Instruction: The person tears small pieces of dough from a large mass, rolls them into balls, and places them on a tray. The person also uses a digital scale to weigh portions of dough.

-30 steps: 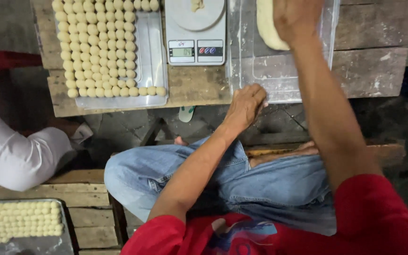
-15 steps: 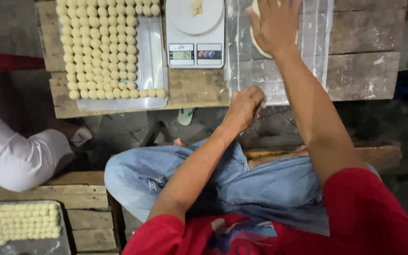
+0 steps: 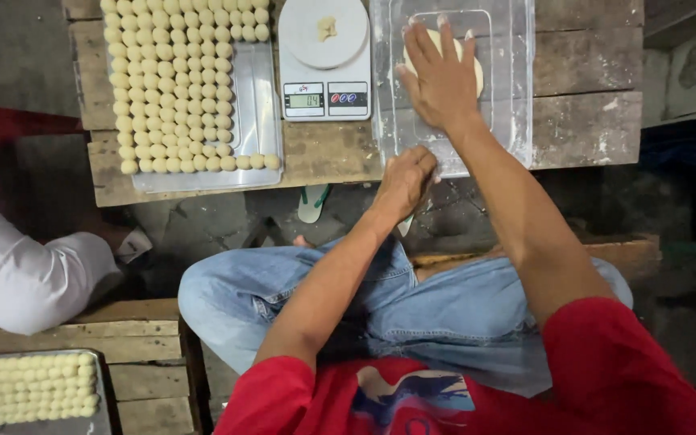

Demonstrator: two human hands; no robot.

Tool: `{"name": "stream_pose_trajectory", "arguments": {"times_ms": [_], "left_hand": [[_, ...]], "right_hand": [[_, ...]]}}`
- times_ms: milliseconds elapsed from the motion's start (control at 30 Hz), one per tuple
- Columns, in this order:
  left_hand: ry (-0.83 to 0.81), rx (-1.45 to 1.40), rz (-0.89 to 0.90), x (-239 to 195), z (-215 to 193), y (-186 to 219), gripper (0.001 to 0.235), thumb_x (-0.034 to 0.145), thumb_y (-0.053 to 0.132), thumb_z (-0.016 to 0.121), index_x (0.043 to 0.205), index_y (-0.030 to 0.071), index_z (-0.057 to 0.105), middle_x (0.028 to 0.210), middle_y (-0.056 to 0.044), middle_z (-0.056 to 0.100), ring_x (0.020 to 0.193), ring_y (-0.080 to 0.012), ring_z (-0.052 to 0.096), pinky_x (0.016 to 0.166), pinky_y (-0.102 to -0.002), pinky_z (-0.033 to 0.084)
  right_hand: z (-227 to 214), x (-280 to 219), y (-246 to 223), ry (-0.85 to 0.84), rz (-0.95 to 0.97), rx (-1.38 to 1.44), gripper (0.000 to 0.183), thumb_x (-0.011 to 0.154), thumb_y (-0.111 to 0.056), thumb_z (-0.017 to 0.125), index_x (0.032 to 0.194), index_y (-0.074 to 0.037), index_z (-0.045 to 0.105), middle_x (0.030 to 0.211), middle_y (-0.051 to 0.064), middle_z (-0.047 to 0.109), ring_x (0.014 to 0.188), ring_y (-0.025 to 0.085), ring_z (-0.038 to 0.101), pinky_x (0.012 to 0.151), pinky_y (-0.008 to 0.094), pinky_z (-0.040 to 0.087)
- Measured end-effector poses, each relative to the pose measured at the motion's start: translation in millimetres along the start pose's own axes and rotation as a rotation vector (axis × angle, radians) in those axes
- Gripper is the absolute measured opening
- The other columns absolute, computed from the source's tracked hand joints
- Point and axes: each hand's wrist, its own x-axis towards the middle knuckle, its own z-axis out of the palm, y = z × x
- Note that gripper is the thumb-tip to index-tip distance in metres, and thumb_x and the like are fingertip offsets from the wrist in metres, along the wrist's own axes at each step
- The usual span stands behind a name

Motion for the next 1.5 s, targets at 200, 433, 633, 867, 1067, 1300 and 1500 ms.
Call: {"name": "stream_pose_trajectory", "arguments": {"times_ms": [200,433,633,867,1067,1300,1500], "left_hand": [[-0.081,0.01,-0.041,-5,12,-12,0.009,0.089,0.01,0.066,0.095,0.011,0.06,0.1,-0.009,0.06,0.089,-0.033,0.055,0.073,-0.047,0.037],[-0.075,0.027,-0.063,-7,2,4,0.011,0.09,0.003,0.052,0.096,0.009,0.058,0.099,-0.01,0.058,0.089,-0.0355,0.054,0.07,-0.047,0.033],[-0.006,-0.006,0.0,8,-6,1,0.006,0.083,0.005,0.052,0.084,0.009,0.056,0.089,-0.013,0.057,0.079,-0.0413,0.053,0.063,-0.053,0.031],[-0.018,-0.038,-0.012,0,-7,5,0.033,0.105,0.037,0.039,0.094,0.01,0.056,0.098,-0.009,0.057,0.086,-0.0332,0.053,0.072,-0.047,0.032],[-0.04,0.011,-0.043,-2,-2,10,0.018,0.099,0.027,0.049,0.091,0.012,0.057,0.096,-0.008,0.058,0.086,-0.0345,0.055,0.069,-0.048,0.033],[-0.054,-0.079,-0.088,-5,-12,19,0.015,0.099,0.025,0.046,0.093,0.015,0.056,0.096,-0.004,0.056,0.088,-0.0287,0.053,0.074,-0.045,0.03],[-0.095,0.047,-0.051,-3,6,-1,0.02,0.103,0.029,0.047,0.097,0.012,0.057,0.104,-0.007,0.058,0.087,-0.0282,0.051,0.072,-0.045,0.032]], "right_hand": [[-78,-9,-19,0.023,0.078,0.359,0.049,0.106,-0.034,0.013,0.137,-0.007,0.038,0.133,0.029,0.053,0.125,0.047,0.049,0.114,0.071,0.014],[-23,-8,2,-0.125,0.127,-0.022,0.062,0.114,-0.041,0.016,0.168,-0.01,0.008,0.173,0.007,0.001,0.158,0.032,-0.003,0.127,0.061,-0.001],[-7,34,28,0.06,0.119,-0.002,0.061,0.115,-0.046,0.027,0.162,-0.009,0.037,0.164,0.019,0.026,0.142,0.056,0.026,0.095,0.082,0.032],[12,57,38,0.091,0.304,0.07,0.065,0.112,-0.054,0.025,0.165,-0.015,0.026,0.167,0.015,0.023,0.145,0.054,0.013,0.109,0.081,0.016],[5,26,11,0.086,0.288,-0.009,0.073,0.112,-0.06,0.025,0.163,-0.009,0.025,0.165,0.018,0.027,0.144,0.053,0.015,0.107,0.082,0.016],[-7,46,20,-0.061,0.387,0.061,0.088,0.108,-0.073,0.036,0.167,-0.013,0.013,0.171,0.014,0.012,0.147,0.054,0.002,0.107,0.085,0.014],[-2,58,8,0.0,0.458,-0.03,0.091,0.107,-0.074,0.024,0.163,-0.003,0.016,0.168,0.024,0.02,0.146,0.058,0.012,0.105,0.087,0.012]]}}
